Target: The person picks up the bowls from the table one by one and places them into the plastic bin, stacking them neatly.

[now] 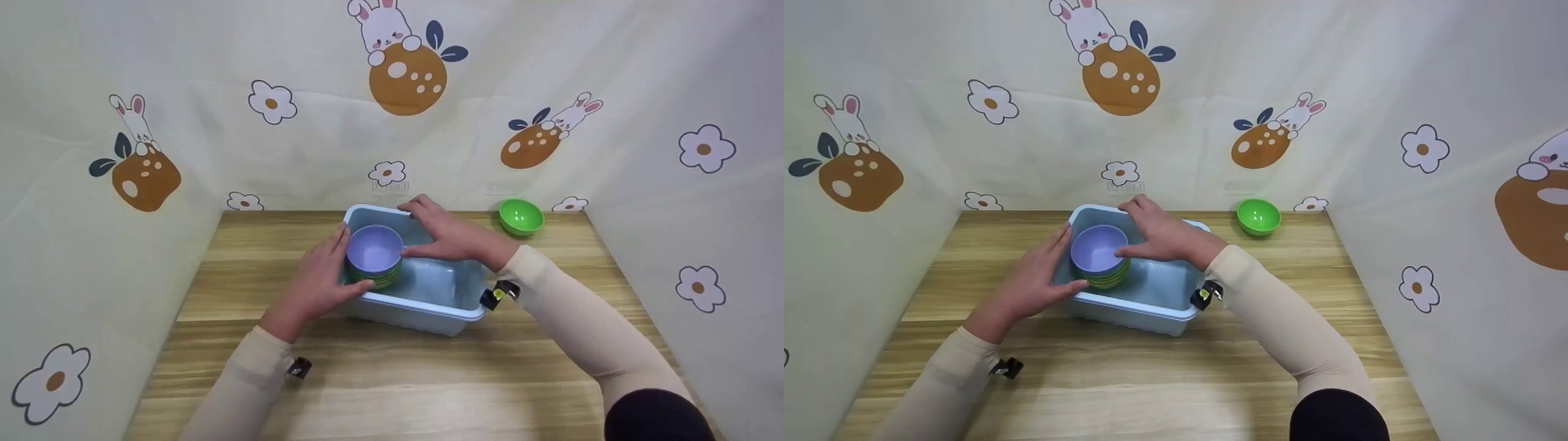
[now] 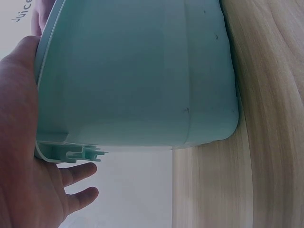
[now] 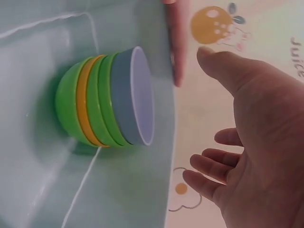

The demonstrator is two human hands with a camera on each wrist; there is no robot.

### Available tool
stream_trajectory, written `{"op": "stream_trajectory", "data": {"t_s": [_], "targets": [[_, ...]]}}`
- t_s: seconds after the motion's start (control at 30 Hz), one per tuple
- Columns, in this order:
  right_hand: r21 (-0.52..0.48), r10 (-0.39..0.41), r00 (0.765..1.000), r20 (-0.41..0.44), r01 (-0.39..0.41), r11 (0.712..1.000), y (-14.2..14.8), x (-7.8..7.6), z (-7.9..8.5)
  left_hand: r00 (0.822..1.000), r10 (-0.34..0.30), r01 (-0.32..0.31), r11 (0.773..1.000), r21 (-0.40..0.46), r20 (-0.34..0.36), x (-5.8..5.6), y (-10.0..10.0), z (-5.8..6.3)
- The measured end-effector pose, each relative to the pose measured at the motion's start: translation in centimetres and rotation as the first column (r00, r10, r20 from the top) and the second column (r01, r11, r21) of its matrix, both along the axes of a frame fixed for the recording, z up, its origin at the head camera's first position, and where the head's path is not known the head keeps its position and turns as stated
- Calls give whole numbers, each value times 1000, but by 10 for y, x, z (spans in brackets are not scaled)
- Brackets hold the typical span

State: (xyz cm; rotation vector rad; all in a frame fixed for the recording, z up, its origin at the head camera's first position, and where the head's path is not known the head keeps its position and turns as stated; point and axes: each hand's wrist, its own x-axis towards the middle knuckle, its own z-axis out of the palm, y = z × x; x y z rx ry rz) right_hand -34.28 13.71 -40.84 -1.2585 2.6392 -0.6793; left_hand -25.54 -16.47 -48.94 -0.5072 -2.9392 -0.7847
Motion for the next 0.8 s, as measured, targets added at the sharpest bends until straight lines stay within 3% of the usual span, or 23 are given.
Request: {"op": "stream_trajectory", "data": {"t_s": [0.27,0.47,0.7,0.8], "targets": [[-202,-31,999,-7,29,979,34,5,-5,1000,-15,15,1000,12,-26,1,0,-1],[-294,-118,993,5,114,949,62,13,-9,1000,-13,14,1000,16,-18,2,1,1],[-415,-206,977,54,209,886,88,24,-18,1000,-17,18,1000,11,-12,1,1,3],[-477,-241,968,76,247,844,96,26,-24,1000,-19,20,1000,7,-14,1,0,3]]}}
